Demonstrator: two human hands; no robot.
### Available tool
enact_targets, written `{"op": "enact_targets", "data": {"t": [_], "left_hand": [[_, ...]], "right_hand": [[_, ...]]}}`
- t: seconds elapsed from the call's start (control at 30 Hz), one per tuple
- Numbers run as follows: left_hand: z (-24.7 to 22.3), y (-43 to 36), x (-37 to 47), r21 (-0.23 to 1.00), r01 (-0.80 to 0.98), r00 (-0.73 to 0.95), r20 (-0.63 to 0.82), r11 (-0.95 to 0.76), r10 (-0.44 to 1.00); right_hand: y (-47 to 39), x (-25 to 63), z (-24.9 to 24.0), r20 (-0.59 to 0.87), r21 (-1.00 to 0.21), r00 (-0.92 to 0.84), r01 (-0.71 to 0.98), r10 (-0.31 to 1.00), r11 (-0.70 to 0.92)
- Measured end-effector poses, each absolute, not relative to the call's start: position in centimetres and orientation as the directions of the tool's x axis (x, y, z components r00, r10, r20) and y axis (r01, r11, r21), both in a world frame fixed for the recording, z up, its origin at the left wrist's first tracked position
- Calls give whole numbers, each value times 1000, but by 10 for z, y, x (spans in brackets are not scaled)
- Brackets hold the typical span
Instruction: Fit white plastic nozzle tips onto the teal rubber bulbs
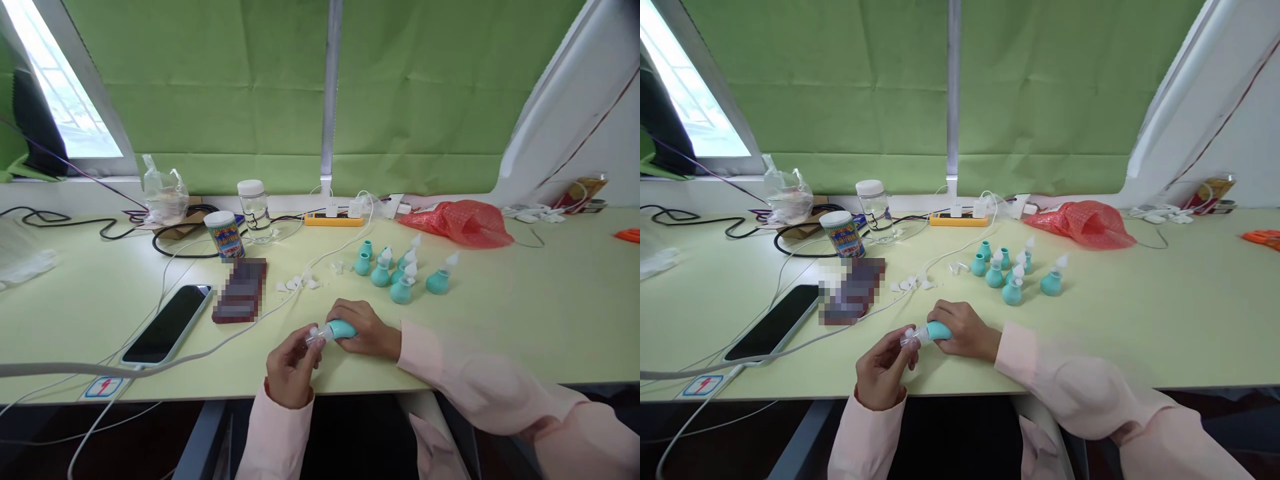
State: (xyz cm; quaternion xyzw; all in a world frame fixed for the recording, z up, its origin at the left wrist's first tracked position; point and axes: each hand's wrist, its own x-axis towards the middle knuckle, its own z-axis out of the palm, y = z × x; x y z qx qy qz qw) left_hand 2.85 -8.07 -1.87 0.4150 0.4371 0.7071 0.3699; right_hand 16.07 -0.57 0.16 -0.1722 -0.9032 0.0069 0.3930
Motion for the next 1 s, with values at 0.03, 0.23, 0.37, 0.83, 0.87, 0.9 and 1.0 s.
{"op": "enact_targets", "data": {"t": [0.03, 0.23, 0.37, 0.83, 0.87, 0.9, 1.0], "left_hand": [[-18, -80, 29, 928, -173, -377, 248, -330, 893], [-21, -78, 27, 942, -140, -385, 232, -304, 894], [-28, -75, 24, 942, -43, -375, 294, -334, 879], [-18, -77, 8, 855, 151, -17, 505, -497, 863], [-15, -77, 7, 845, 171, 3, 515, -507, 857], [-12, -77, 6, 833, 195, 26, 524, -519, 851], [-6, -77, 7, 786, 271, 102, 550, -555, 829]], "right_hand": [[-6, 161, 1, 710, -146, -626, 317, 322, 937], [-5, 161, 1, 648, -134, -673, 360, 356, 923], [-5, 160, 2, 579, -236, -695, 359, 427, 903], [-5, 159, 20, -16, -759, -821, 382, 570, 528], [-5, 159, 21, -50, -769, -824, 392, 564, 504], [-4, 160, 22, -82, -781, -823, 404, 562, 477], [-2, 162, 23, -198, -825, -803, 446, 562, 347]]}}
